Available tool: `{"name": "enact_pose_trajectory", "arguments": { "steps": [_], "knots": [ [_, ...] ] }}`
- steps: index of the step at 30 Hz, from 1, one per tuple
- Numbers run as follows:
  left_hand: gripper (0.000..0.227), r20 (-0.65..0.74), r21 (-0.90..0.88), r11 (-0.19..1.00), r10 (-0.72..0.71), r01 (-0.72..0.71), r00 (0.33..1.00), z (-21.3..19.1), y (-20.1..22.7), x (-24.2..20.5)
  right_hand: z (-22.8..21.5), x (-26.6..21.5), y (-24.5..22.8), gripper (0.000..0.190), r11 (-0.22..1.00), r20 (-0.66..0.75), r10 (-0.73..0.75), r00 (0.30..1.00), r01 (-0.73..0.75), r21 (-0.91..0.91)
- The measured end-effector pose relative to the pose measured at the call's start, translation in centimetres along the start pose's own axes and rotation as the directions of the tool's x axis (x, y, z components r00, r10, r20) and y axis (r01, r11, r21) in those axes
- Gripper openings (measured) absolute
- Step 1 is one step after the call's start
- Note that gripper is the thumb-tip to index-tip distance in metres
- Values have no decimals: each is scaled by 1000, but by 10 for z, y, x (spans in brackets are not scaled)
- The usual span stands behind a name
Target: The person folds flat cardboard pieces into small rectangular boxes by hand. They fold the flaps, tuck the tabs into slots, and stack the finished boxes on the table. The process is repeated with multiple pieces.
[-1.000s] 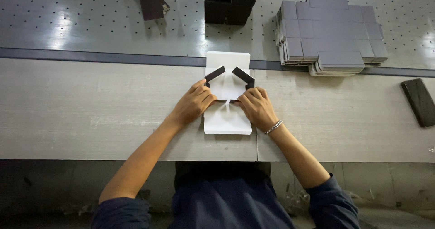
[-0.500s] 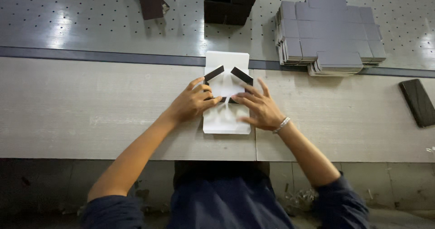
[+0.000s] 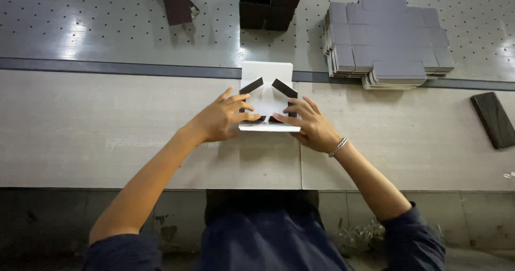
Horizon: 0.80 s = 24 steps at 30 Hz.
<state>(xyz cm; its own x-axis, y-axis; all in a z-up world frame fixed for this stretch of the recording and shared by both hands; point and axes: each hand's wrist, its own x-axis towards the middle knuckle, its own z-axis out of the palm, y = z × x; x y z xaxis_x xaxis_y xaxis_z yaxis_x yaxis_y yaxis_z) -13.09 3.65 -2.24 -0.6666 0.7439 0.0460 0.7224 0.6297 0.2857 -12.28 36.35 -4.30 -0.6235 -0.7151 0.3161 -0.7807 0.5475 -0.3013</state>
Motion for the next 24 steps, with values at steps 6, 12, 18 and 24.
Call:
{"name": "enact_pose_trajectory", "arguments": {
  "steps": [6, 12, 18, 24],
  "knots": [
    [20, -225, -394, 913, 13, -103, 974, 43, -23, 17, 24, -2, 25, 35, 915, -31, 160, 987, -136, 380],
    [49, -46, -545, 819, -241, 177, 970, 4, 11, 5, 5, 4, -23, 46, 739, -90, 586, 805, -485, 469],
    [61, -93, -422, 893, -214, 157, 972, 9, 12, 9, 43, -1, 0, 8, 955, -232, 294, 927, -293, 37],
    [43, -275, 318, 948, 79, 12, 958, 58, -8, 9, 19, 8, -23, 50, 946, -80, 127, 989, -145, -290]
  ]
}}
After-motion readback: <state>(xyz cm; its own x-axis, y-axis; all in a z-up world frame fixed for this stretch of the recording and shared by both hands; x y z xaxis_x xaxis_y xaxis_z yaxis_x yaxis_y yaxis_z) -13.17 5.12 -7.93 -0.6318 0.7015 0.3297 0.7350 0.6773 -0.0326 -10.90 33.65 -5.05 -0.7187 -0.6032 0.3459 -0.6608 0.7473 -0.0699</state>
